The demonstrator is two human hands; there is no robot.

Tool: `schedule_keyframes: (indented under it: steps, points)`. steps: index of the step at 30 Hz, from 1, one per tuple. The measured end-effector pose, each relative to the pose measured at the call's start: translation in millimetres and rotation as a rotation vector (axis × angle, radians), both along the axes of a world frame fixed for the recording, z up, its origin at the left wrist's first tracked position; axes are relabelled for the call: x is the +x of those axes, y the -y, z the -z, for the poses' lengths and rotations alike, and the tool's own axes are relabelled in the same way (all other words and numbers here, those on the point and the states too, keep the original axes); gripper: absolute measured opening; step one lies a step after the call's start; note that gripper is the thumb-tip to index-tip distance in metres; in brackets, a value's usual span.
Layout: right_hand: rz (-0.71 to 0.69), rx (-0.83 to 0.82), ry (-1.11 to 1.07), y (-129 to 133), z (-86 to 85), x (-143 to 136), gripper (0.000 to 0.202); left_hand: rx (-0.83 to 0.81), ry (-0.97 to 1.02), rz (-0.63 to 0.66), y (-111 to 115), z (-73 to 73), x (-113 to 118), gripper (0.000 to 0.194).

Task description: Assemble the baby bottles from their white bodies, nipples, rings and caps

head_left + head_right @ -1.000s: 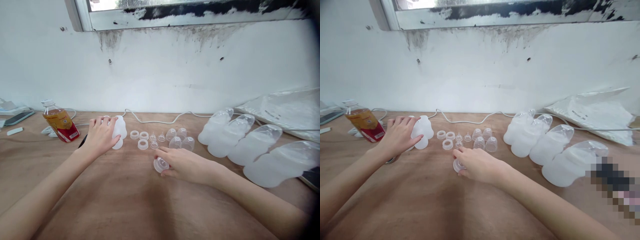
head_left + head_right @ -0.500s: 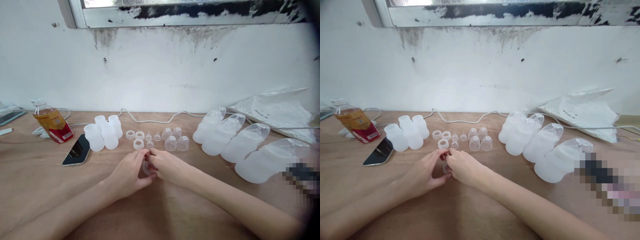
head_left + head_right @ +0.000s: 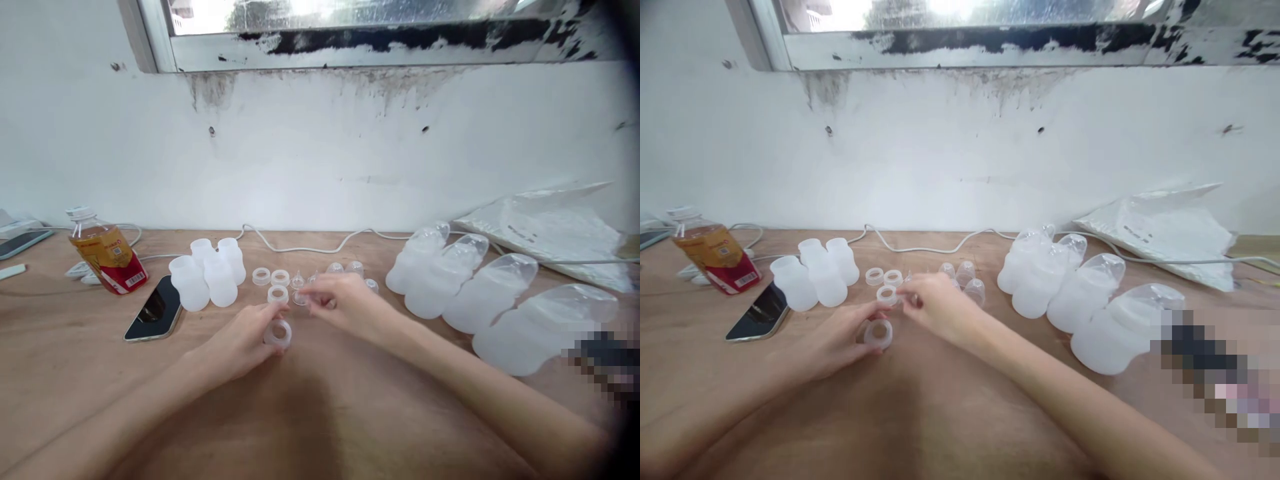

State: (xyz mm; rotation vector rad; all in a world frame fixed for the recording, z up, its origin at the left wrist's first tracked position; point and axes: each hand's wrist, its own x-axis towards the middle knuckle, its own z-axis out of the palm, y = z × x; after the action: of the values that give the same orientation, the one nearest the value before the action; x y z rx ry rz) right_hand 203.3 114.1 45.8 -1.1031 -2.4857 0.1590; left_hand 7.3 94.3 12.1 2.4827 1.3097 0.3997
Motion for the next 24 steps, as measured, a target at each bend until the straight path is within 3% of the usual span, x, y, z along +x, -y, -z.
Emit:
schedule_keyframes:
  steps: [3,6,13,18,24]
  points:
    - [0.162,0.164,0.142,-3,-20.2,12,0.021,0.141,-0.378,-0.037,0,-7.5,-9,0.027]
    - [0.175,0.247,0.350,-9,-24.5,18,0.021,0.259,-0.637,-0.050,-4,-7.9,-12,0.023]
    - [0.172,0.224,0.595,-32,-1.5,13,0.017,0.355,-0.696,-0.067,-25,2.0,-8,0.029]
    - [0.146,0.209,0.647,-38,10.3,3,0.012,0.414,-0.671,-0.124,-37,10.5,-6,0.033]
    - [0.139,0.227,0.645,-37,20.9,-3,0.012,0.488,-0.619,-0.163,-36,15.4,-4,0.039]
